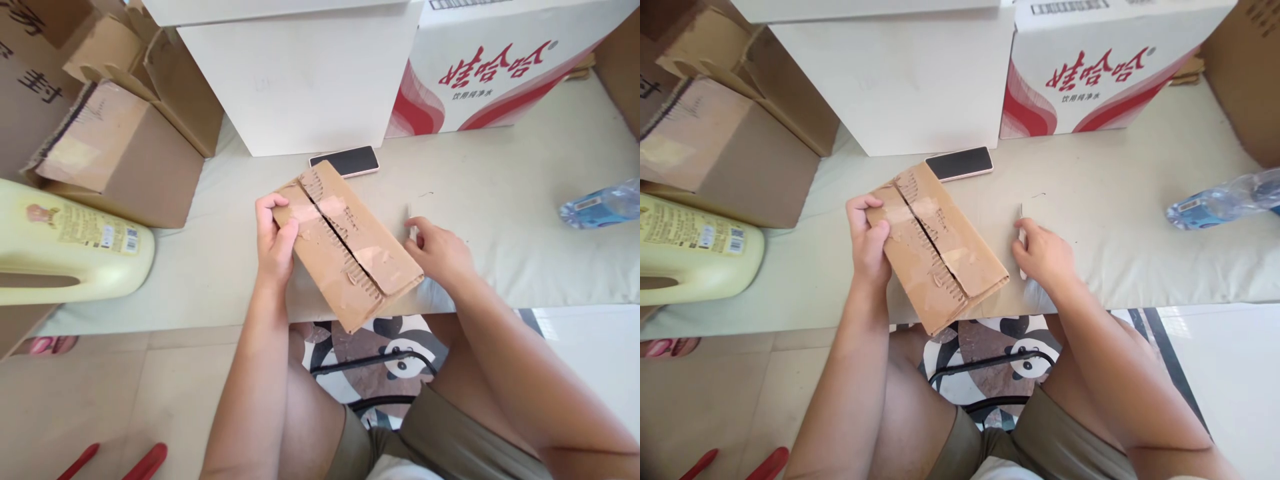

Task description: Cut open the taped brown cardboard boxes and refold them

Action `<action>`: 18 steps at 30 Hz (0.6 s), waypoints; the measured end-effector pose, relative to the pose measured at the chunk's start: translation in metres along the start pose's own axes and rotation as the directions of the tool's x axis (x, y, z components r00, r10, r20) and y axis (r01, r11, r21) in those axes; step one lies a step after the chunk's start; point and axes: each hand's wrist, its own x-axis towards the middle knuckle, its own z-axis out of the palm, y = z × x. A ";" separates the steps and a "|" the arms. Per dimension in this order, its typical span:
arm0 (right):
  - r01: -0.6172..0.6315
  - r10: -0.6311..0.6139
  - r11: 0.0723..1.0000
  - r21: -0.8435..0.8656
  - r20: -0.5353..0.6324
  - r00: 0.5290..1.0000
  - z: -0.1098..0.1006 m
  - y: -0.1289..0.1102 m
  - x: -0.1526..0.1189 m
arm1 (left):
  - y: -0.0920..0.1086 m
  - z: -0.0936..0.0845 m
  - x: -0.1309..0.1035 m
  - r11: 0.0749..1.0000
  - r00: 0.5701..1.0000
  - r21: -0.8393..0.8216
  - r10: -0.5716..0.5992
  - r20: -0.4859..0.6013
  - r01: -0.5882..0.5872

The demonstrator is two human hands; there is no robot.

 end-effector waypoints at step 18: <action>0.111 -0.013 0.369 0.923 -0.114 0.993 -0.025 -0.009 0.005 | -0.004 0.007 -0.015 0.998 0.999 0.054 0.024 0.036 -0.026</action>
